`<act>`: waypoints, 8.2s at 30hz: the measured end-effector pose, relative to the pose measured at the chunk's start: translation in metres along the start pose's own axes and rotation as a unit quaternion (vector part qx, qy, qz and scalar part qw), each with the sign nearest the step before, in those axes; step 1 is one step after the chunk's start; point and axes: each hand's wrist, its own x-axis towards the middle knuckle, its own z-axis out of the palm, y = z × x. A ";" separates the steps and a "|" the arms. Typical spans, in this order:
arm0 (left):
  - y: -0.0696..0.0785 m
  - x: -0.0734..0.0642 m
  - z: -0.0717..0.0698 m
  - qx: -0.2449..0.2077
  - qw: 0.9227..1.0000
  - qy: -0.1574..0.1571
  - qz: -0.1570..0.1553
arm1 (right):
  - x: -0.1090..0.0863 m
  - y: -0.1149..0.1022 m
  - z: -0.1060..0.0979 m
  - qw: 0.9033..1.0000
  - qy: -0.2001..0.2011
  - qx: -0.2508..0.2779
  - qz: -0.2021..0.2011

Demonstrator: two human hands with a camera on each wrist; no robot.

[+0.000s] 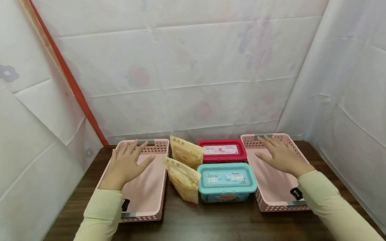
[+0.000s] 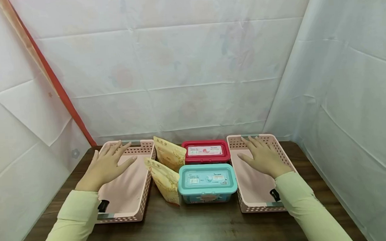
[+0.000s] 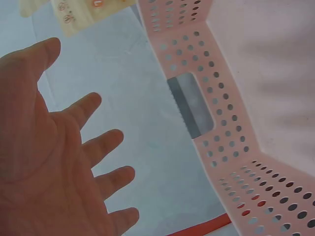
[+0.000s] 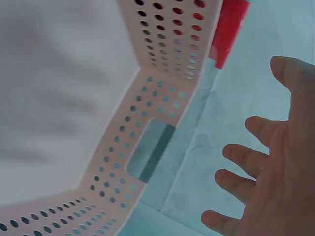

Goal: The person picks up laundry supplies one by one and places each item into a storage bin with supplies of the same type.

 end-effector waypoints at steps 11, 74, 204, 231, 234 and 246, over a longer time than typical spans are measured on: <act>0.005 -0.003 -0.011 0.015 1.000 -0.003 0.006 | -0.005 -0.010 -0.013 1.000 -0.002 -0.006 -0.013; 0.022 0.001 0.018 -0.390 0.908 -0.145 0.047 | -0.007 -0.133 0.022 0.954 -0.017 0.217 -0.206; 0.051 -0.003 -0.024 -0.450 0.891 0.010 0.054 | -0.001 -0.189 0.009 0.878 0.189 0.333 -0.287; 0.047 -0.022 -0.024 -0.500 0.864 0.032 0.057 | 0.009 -0.180 0.009 0.880 0.171 0.388 -0.213; 0.047 -0.023 -0.024 -0.509 0.858 0.031 0.059 | 0.010 -0.180 0.008 0.878 0.167 0.400 -0.205; 0.050 -0.026 -0.022 -0.531 0.845 0.005 0.065 | 0.009 -0.184 -0.004 0.868 0.152 0.453 -0.131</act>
